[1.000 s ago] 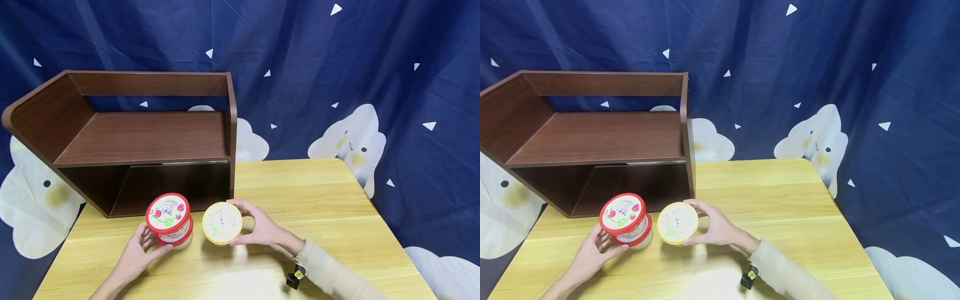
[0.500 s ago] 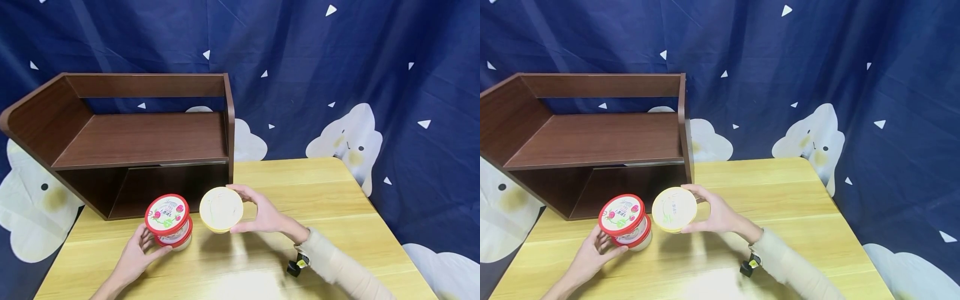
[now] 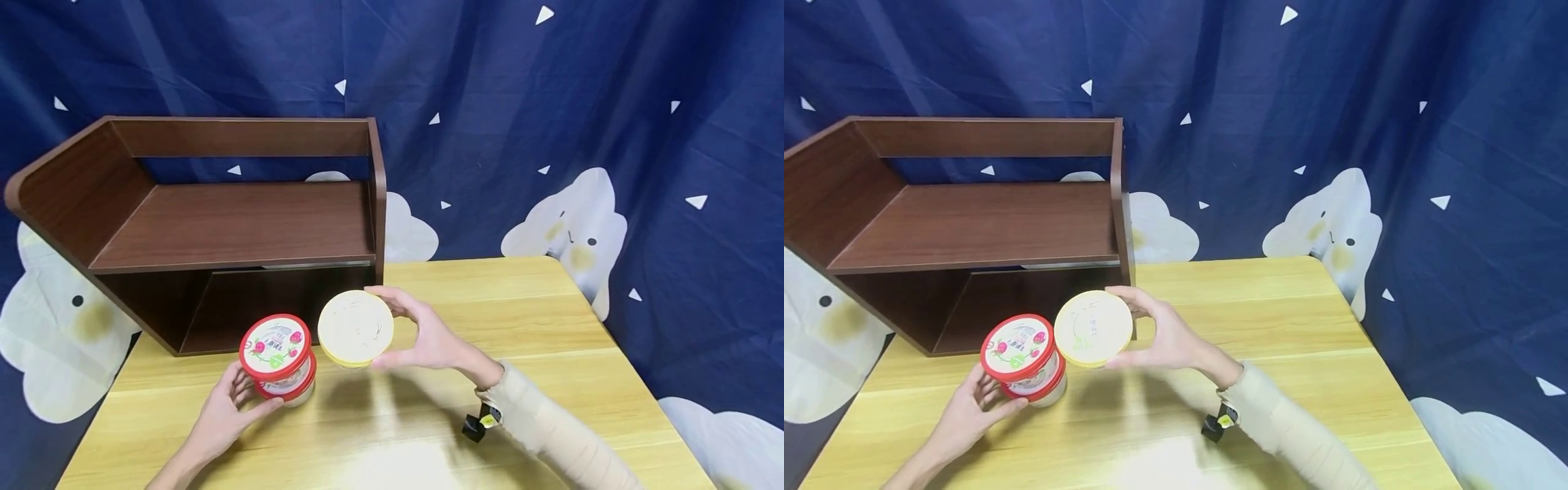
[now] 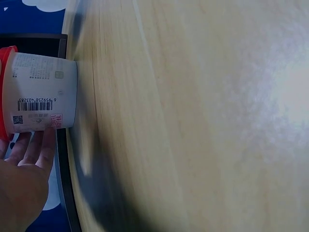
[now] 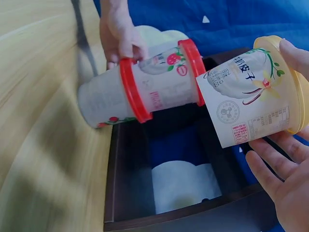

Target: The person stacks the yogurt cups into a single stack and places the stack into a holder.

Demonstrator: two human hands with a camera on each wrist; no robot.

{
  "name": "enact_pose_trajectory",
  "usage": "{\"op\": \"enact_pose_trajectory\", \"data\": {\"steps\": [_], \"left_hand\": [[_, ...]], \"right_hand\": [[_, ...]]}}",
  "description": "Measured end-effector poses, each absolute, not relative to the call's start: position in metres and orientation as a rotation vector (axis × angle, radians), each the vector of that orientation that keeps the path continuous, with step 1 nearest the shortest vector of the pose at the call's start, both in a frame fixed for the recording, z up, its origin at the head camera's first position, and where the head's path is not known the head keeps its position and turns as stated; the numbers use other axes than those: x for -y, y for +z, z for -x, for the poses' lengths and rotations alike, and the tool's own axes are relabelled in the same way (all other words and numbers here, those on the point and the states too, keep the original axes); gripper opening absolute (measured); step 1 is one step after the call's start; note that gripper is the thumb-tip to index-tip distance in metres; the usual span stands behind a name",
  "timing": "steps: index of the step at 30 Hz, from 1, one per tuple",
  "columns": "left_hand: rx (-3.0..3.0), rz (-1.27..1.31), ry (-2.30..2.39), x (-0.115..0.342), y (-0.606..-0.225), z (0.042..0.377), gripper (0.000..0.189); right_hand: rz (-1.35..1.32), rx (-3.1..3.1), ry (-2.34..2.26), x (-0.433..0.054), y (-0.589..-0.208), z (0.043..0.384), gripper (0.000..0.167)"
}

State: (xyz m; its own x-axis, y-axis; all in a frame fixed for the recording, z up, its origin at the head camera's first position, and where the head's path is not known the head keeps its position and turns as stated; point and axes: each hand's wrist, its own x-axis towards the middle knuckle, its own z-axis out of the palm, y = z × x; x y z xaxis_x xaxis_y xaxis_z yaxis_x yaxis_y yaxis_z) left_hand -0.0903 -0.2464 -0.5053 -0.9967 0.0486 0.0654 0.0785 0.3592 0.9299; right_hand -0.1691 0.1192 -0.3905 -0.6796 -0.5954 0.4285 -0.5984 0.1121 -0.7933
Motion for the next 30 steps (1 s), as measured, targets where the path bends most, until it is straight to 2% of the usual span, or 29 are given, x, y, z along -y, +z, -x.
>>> {"op": "enact_pose_trajectory", "data": {"steps": [14, 30], "left_hand": [[2.566, 0.137, -1.743, 0.247, -0.507, 0.092, 0.079], [2.556, 0.181, -1.728, 0.245, -0.509, 0.091, 0.075]], "right_hand": [[-1.264, 2.314, 1.682, -0.103, -0.363, 0.179, 0.103], [-1.364, 2.244, 1.743, -0.071, -0.354, 0.189, 0.099]]}}
